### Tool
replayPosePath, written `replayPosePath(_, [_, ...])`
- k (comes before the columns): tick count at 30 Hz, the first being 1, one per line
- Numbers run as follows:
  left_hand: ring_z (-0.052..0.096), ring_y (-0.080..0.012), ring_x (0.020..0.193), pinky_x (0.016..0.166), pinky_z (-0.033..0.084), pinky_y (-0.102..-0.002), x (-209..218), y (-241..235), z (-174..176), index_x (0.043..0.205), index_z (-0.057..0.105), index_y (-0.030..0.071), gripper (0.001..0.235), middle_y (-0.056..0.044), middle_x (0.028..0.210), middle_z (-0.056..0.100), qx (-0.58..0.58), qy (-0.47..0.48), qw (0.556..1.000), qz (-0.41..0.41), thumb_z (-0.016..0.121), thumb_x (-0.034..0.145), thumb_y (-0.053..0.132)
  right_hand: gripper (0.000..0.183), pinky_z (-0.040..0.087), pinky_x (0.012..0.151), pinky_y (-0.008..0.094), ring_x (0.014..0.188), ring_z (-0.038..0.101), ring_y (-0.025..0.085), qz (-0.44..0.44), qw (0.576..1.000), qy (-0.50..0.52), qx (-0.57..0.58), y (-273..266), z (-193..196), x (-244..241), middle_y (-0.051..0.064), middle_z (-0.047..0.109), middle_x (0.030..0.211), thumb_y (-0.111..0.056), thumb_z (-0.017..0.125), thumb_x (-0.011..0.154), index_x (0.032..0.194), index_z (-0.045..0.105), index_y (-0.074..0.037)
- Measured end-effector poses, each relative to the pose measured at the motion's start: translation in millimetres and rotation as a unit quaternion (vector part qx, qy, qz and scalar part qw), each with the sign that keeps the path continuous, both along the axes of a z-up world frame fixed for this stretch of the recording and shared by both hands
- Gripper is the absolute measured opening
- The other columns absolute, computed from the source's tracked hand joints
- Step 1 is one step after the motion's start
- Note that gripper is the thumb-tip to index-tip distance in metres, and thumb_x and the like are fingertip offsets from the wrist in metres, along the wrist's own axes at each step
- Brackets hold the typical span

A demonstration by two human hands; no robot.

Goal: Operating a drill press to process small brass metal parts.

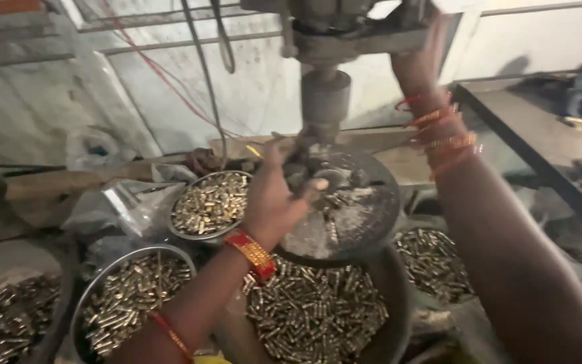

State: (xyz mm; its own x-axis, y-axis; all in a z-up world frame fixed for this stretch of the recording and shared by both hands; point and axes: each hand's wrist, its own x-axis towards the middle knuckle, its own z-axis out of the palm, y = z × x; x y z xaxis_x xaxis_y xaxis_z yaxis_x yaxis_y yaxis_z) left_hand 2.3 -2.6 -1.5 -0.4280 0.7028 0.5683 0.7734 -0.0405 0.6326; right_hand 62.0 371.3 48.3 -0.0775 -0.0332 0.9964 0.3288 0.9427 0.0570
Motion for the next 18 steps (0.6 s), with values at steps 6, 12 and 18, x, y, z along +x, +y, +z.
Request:
replayPosePath(6, [0.072,-0.0241,0.099,0.086,0.058,-0.039,23.5,-0.6,-3.2,0.116,0.067,0.011,0.035,-0.008,0.111,0.075,0.102,0.137,0.985,0.036,0.080,0.084,0.009,0.008,0.051,0.059,0.032,0.065,0.065,0.016,0.172,0.916,-0.128,-0.339,-131.9,-61.5,121.1,0.008,0.070,0.080,-0.007,0.067,0.097,0.100,0.069,0.000])
replayPosePath(12, [0.069,-0.0296,0.092,0.085,0.054,-0.043,41.5,-3.2,20.8,0.104,0.073,0.008,0.023,-0.011,0.098,0.071,0.065,0.126,0.990,0.025,0.078,0.082,0.010,0.017,0.058,0.065,0.039,0.069,0.073,0.025,0.103,0.810,-0.322,-0.479,-66.9,-336.5,182.7,0.015,0.078,0.083,-0.011,0.071,0.080,0.095,0.078,-0.005])
replayPosePath(18, [0.069,-0.0291,0.095,0.086,0.054,-0.042,34.3,2.5,12.2,0.103,0.075,0.011,0.019,-0.009,0.099,0.072,0.053,0.105,0.993,0.010,0.075,0.084,0.012,0.026,0.058,0.078,0.040,0.081,0.077,0.030,0.054,0.773,-0.290,-0.561,-79.1,-405.1,197.2,0.016,0.080,0.094,-0.014,0.076,0.075,0.100,0.080,-0.009])
